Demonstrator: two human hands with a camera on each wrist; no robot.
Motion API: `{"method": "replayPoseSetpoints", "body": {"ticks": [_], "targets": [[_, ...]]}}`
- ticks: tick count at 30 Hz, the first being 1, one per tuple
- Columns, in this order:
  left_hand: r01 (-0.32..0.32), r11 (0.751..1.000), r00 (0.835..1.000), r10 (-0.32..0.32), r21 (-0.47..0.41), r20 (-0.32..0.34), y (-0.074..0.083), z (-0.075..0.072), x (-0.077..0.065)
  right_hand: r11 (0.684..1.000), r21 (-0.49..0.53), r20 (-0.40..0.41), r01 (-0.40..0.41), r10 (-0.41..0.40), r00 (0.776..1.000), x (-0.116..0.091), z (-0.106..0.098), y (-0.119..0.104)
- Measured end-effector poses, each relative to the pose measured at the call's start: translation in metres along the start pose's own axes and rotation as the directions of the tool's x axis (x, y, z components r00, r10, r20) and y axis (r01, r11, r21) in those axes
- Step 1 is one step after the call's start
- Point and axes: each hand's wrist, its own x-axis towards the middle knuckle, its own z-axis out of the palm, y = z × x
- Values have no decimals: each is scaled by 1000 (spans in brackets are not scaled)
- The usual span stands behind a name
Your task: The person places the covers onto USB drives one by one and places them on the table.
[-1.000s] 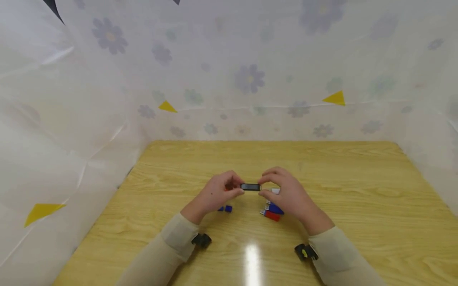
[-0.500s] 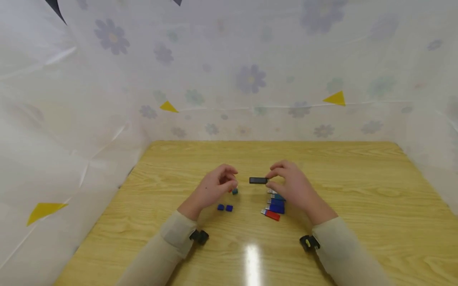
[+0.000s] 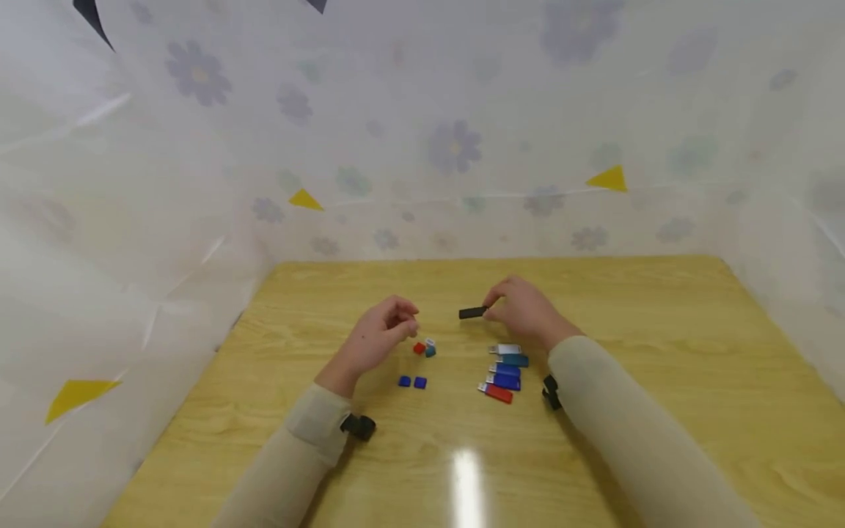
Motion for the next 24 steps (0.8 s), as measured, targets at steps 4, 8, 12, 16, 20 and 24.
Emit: {"method": "replayPoseSetpoints", "body": {"ticks": [4, 8, 12, 16, 20, 24], "targets": [[-4, 1000, 1000, 4, -5, 16, -3, 0, 1, 999, -38, 41, -1, 3, 999, 7, 3, -2], [2, 1000, 999, -2, -1, 41, -3, 3, 0, 995, -104, 83, -3, 12, 996, 7, 7, -2], [13, 1000, 999, -13, 10, 37, -4, 4, 0, 989, -144, 97, -28, 42, 994, 7, 10, 1], [25, 1000, 999, -25, 13, 30, -4, 4, 1, 987, -162, 104, -24, 41, 994, 10, 11, 6], [33, 999, 999, -34, 22, 31, -2, 4, 2, 989, -144, 108, -18, 34, 994, 8, 9, 9], [40, 998, 999, -41, 47, 33, -2, 5, 1, 995, -101, 78, -13, 21, 997, -3, 0, 14]]}}
